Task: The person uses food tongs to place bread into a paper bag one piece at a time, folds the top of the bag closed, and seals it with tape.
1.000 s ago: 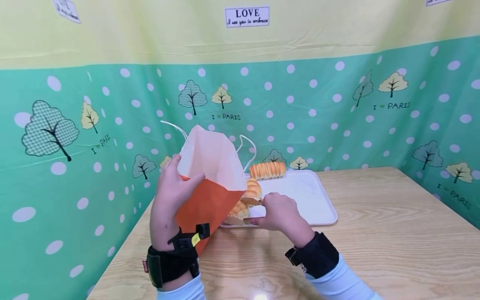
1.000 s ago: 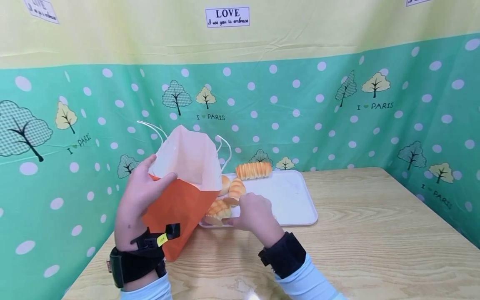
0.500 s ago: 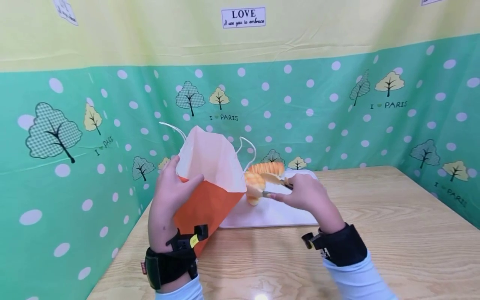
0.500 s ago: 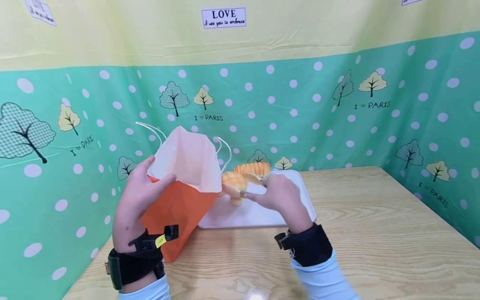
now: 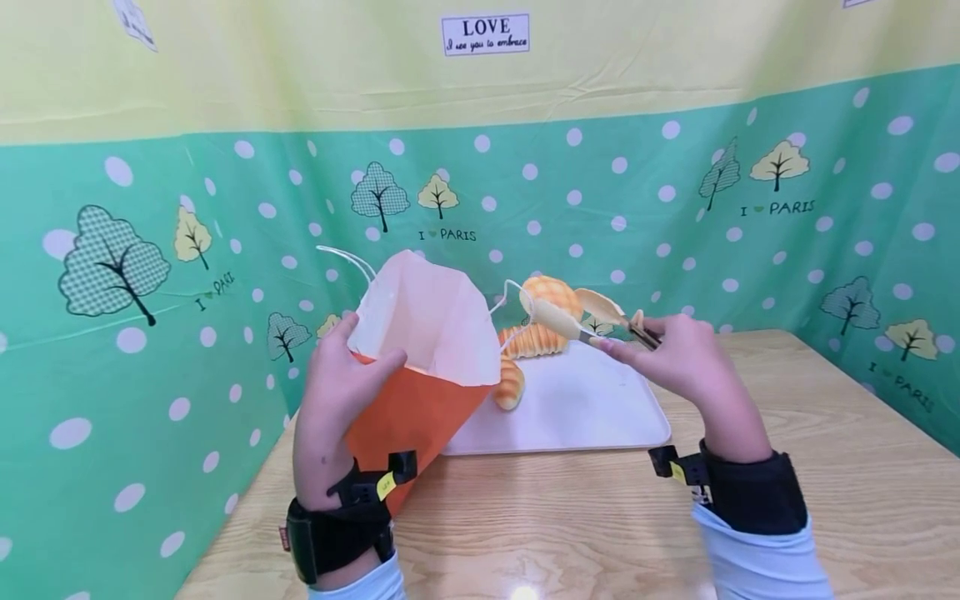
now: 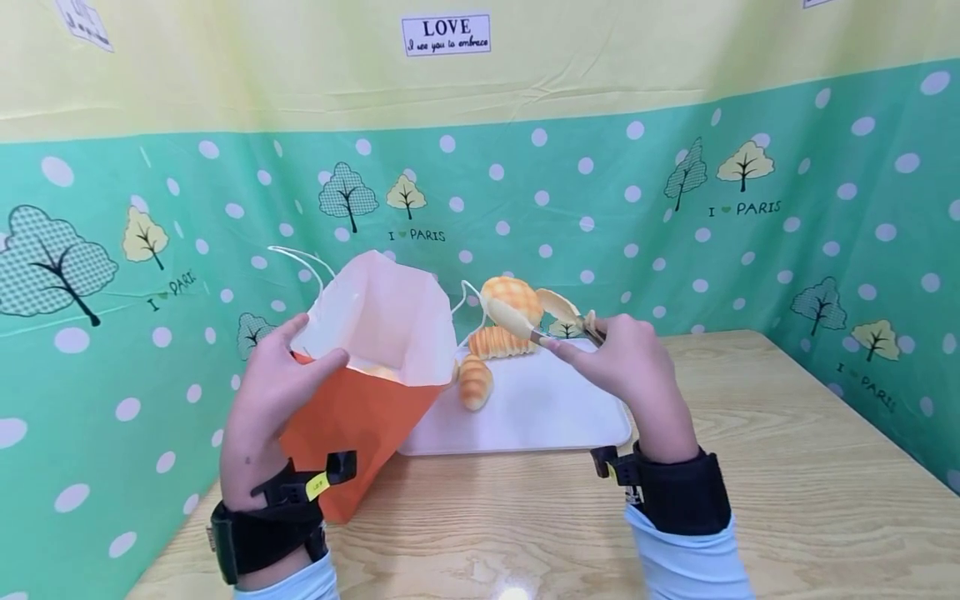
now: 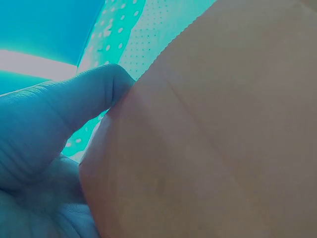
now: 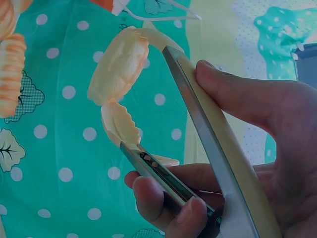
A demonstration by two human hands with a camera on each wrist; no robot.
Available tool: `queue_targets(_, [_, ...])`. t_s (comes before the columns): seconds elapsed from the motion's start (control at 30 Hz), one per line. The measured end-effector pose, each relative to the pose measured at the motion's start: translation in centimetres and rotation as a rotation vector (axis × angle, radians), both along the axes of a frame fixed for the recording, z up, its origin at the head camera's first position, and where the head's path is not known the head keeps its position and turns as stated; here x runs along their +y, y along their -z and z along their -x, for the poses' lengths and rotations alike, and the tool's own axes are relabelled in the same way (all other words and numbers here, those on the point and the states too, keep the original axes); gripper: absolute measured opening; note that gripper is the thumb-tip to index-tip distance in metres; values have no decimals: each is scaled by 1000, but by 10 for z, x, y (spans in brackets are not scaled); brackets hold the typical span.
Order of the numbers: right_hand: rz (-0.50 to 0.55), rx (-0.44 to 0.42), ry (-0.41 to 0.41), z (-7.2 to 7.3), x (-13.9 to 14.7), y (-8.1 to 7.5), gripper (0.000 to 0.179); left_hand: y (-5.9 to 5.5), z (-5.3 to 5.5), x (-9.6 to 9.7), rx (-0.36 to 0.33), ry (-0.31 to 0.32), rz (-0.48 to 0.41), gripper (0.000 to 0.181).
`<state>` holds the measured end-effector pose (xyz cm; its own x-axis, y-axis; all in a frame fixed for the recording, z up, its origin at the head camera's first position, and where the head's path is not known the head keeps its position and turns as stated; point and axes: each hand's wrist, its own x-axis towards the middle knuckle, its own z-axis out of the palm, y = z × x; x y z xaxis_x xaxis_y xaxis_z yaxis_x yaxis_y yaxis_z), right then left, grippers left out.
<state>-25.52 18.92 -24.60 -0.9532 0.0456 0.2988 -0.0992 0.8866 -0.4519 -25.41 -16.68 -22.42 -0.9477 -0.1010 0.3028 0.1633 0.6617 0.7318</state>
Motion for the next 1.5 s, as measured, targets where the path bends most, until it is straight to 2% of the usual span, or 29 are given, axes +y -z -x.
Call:
queue_targets(0.33, [9, 14, 35, -3, 6, -6, 100, -2, -6, 1, -43, 8, -12, 83])
queue_targets(0.67, [93, 69, 67, -11, 2, -13, 99, -3, -6, 3, -33, 37, 6, 85])
queue_targets(0.77, [126, 123, 85, -17, -4, -16, 98, -3, -6, 4, -36, 52, 19, 84])
queue_targets(0.87, [145, 224, 91, -21, -13, -18, 93, -4, -6, 4, -41, 66, 46, 84])
queue_targets(1.03, [177, 415, 37, -25, -32, -18, 74, -4, -7, 4, -47, 72, 95, 83])
queue_targets(1.17, [213, 497, -38, -28, -46, -16, 67, -4, -8, 4, -33, 73, 125, 81])
queue_targets(1.27, [212, 507, -82, -29, -55, -14, 70, -4, -8, 3, -16, 65, 141, 78])
queue_targets(1.5, [184, 463, -145, -27, -73, -6, 77, 0, -7, 1, 9, 47, 151, 72])
